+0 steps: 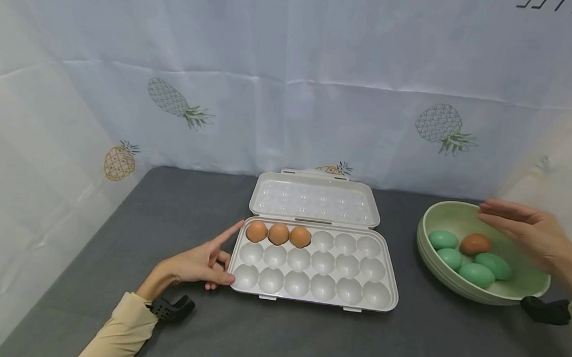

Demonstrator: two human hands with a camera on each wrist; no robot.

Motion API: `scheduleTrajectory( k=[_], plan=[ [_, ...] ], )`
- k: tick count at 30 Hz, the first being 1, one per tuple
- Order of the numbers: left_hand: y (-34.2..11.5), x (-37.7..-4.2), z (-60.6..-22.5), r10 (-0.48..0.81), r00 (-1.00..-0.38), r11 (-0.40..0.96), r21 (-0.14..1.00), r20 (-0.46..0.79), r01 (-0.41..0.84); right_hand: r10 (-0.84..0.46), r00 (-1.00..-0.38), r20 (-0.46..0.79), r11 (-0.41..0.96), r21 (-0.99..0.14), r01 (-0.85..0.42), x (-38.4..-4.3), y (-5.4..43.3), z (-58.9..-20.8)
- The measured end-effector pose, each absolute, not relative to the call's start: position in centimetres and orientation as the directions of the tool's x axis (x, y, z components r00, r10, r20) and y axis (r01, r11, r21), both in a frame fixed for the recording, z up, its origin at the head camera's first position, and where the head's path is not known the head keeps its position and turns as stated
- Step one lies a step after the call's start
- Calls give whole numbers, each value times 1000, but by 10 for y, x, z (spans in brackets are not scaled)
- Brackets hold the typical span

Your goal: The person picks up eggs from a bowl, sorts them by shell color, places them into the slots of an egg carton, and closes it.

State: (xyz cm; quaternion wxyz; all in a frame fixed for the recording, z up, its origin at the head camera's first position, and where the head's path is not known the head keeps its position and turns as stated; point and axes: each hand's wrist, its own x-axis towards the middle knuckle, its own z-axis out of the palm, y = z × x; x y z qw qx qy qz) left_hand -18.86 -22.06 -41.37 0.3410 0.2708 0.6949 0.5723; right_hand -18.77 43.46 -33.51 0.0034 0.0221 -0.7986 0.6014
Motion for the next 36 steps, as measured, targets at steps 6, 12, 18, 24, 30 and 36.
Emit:
scheduleTrajectory(
  k=[6,12,18,24,30,36],
  plan=[
    [-221,-188,-414,762,-625,207,978,-169,-12,-19,-1000,-5,605,-796,-7,-187,448,-335],
    [-221,-186,-414,758,-627,213,977,-181,-24,-74,-997,-32,607,-794,-20,-190,453,-346],
    [-220,-187,-413,761,-624,207,978,-178,-27,-101,-994,-30,591,-806,-36,-192,458,-354],
    [-220,-188,-414,761,-625,208,978,-173,-18,-129,-987,-95,612,-791,-4,-194,460,-358],
    [-221,-189,-414,766,-621,196,980,-165,-19,-161,-972,-172,692,-722,13,-195,456,-358],
    [-220,-189,-414,768,-619,199,980,-167,-18,-203,-961,-188,651,-759,11,-195,454,-364]
  ],
)
